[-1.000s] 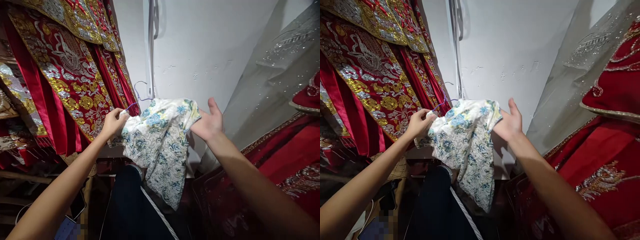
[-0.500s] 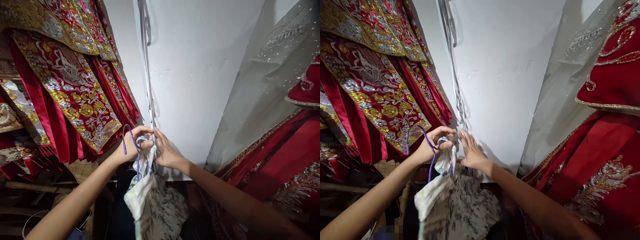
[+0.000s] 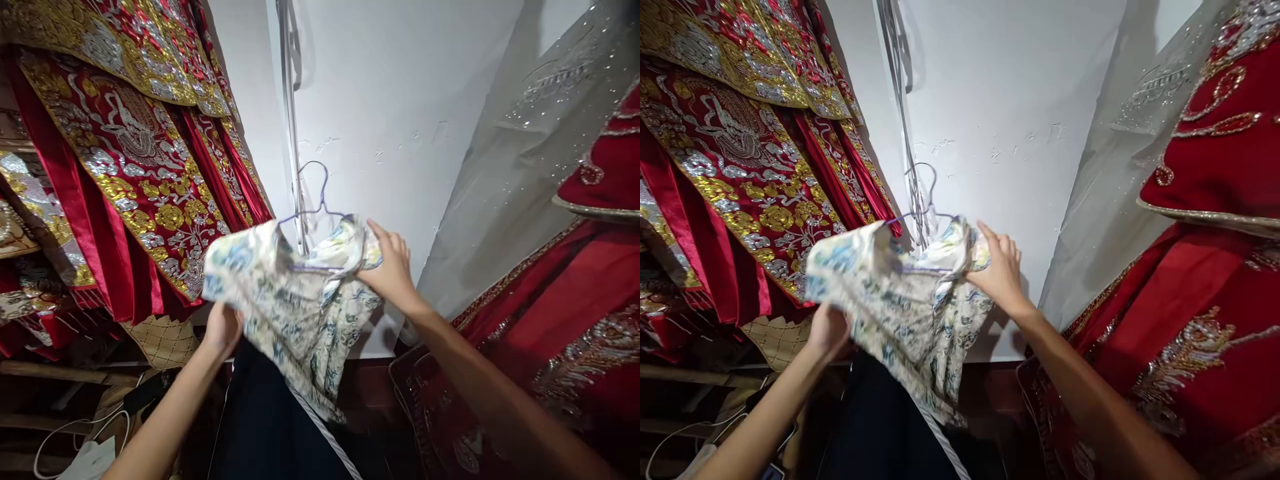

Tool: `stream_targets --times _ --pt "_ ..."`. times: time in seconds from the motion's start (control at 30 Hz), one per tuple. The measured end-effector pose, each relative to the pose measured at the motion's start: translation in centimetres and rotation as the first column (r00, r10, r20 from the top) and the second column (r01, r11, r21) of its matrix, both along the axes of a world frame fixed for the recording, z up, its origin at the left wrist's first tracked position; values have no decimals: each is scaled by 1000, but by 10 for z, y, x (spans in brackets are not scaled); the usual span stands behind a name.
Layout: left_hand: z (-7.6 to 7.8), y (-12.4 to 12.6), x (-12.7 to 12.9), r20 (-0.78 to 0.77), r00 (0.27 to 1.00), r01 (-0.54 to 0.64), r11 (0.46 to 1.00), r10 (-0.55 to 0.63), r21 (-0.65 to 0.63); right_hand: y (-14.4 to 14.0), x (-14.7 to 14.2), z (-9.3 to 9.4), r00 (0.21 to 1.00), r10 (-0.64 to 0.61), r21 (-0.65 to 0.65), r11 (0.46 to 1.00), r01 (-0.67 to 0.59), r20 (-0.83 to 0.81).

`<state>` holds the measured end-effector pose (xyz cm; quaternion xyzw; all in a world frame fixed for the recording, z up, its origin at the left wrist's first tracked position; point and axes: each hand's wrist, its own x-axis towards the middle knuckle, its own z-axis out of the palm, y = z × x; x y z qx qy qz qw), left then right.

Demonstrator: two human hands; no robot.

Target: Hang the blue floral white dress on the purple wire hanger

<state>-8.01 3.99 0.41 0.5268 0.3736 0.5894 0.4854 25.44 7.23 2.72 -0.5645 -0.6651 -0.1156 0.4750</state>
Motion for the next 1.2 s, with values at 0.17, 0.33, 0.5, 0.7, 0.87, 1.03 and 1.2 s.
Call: stream_targets --times 0.17,0.33,0.5,0.7,0.87,1.03,1.2 --pt "-59 -13 25 25 998 62 988 -59 -140 12 6 28 991 -130 -21 991 130 4" --pt "-103 -15 57 138 954 -220 935 266 -280 -8 -24 33 992 56 3 998 -57 111" --pt "-135 -45 57 303 860 -203 819 411 -536 -55 -48 -18 929 297 50 955 -293 -223" --pt "-135 -82 50 348 905 -44 869 243 -492 -98 -102 -145 423 102 -116 880 -461 -901" --pt "-120 -98 51 363 918 28 888 158 -459 -97 -128 -141 299 197 -65 728 -683 -934" --pt "-110 -104 56 369 915 28 887 163 -462 -102 -128 -109 376 282 -141 604 -784 -883" --pt "-107 -98 54 180 938 -193 877 297 -441 -116 -122 -113 335 184 -107 719 -687 -924"
